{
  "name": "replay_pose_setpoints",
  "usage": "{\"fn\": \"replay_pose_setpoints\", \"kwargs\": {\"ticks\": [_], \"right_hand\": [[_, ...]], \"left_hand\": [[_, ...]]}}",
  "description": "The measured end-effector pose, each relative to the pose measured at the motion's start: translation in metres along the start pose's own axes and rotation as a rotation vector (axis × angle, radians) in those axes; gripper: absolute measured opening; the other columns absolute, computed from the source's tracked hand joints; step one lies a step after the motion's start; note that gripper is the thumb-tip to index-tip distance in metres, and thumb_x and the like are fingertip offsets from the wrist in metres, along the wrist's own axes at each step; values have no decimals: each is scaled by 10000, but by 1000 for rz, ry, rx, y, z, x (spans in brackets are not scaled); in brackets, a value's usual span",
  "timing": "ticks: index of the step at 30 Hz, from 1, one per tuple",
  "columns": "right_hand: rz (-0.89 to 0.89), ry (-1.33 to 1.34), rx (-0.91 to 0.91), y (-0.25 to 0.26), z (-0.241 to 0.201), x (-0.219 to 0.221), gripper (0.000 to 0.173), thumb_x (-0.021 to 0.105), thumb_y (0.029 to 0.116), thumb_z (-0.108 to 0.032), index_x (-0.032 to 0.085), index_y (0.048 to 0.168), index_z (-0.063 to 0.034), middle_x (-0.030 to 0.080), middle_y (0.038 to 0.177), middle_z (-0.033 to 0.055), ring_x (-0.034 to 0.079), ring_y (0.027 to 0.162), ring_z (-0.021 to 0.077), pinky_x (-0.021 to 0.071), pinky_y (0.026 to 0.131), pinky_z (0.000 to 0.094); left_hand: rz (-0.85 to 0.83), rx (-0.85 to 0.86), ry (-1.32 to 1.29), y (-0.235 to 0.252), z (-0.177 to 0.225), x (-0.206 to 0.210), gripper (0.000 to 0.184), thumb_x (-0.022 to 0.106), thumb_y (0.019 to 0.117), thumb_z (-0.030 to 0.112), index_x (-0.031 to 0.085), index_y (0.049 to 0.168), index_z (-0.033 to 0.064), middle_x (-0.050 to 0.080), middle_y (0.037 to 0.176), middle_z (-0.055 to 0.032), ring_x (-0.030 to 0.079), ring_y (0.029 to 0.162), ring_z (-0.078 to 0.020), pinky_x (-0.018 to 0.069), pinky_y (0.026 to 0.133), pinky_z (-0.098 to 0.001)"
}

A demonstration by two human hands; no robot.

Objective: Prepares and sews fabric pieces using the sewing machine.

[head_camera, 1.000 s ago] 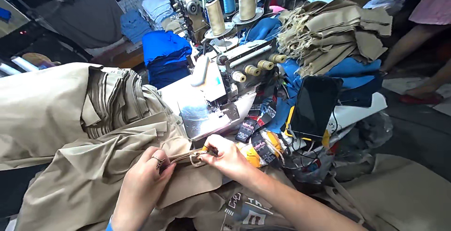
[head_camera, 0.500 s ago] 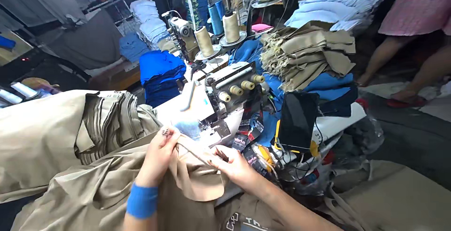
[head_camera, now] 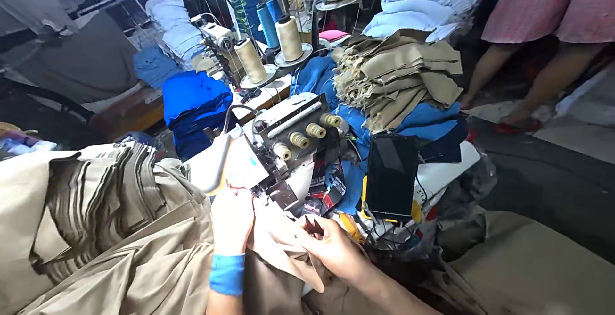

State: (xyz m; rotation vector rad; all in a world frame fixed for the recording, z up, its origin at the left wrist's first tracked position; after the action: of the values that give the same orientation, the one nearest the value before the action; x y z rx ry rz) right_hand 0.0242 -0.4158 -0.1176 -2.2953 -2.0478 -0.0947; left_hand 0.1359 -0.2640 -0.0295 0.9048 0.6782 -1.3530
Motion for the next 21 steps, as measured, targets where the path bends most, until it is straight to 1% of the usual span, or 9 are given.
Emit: {"fn": "replay_pose_setpoints", "kwargs": {"ticks": [4,6,10,14,16,18,19,20,21], "right_hand": [[56,-38,-53,7,0,6,116,644,938,-171,688,939,-64,576,734,-55,514,633,-11,439,597,172],[71,-66,-87,7,1,9,139,633,946,-176,701,951,-54,605,762,-32,537,651,2,455,608,178],[58,-145,-143,8,-2,18,203,617,973,-195,724,977,-24,693,905,61,632,808,68,525,752,231],[89,-209,-69,18,-7,24,226,587,969,-189,702,936,3,654,848,81,595,776,104,490,731,268],[78,-196,-16,20,-8,24,228,580,967,-196,699,948,-1,640,835,71,588,768,105,487,730,279],[44,-158,34,20,-7,22,235,571,994,-203,700,982,-6,644,841,65,600,779,105,500,751,293],[22,-137,65,20,-6,20,230,566,1001,-204,695,994,-14,630,832,47,588,769,89,494,746,284],[5,-123,85,21,-6,17,224,564,1005,-202,691,1000,-18,616,824,35,576,761,77,488,739,275],[-13,-128,96,21,-6,14,228,560,1009,-208,688,1009,-19,617,829,36,579,767,79,490,745,279]], "left_hand": [[107,96,8,14,-5,3,191,742,904,91,657,987,-58,670,911,-229,664,876,-380,517,810,-590],[96,98,11,18,-5,3,200,762,882,77,660,994,-55,673,937,-240,667,903,-393,516,827,-597],[63,127,-44,31,-9,2,227,752,889,57,667,1069,-52,683,972,-239,670,932,-379,511,853,-588],[69,129,-125,42,-16,-2,416,766,902,83,638,1284,-22,693,1126,-239,665,1065,-379,489,953,-600],[157,134,-177,33,-22,-11,455,779,891,104,622,1298,-25,684,1189,-231,660,1121,-367,495,990,-582],[278,289,-248,12,-32,-25,372,747,888,121,656,1197,-66,682,1186,-223,661,1130,-320,526,995,-500],[300,429,-285,-4,-36,-31,281,691,875,87,684,1116,-56,697,1135,-177,670,1101,-246,553,972,-407],[238,563,-331,-18,-38,-33,234,640,857,52,693,1071,-27,705,1115,-124,672,1098,-176,565,967,-334],[107,685,-342,-30,-41,-32,252,628,857,55,696,1096,12,708,1153,-88,659,1142,-146,553,1009,-320]]}}
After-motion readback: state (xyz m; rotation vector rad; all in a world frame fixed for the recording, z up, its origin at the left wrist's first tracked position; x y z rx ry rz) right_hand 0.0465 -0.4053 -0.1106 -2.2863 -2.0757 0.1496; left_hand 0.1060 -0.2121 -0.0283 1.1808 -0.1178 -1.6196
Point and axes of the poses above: each hand's wrist, its own y-axis towards the middle knuckle, its own x-axis out of the palm, z = x × y, the point moved 5 cm from there along y, towards the middle knuckle
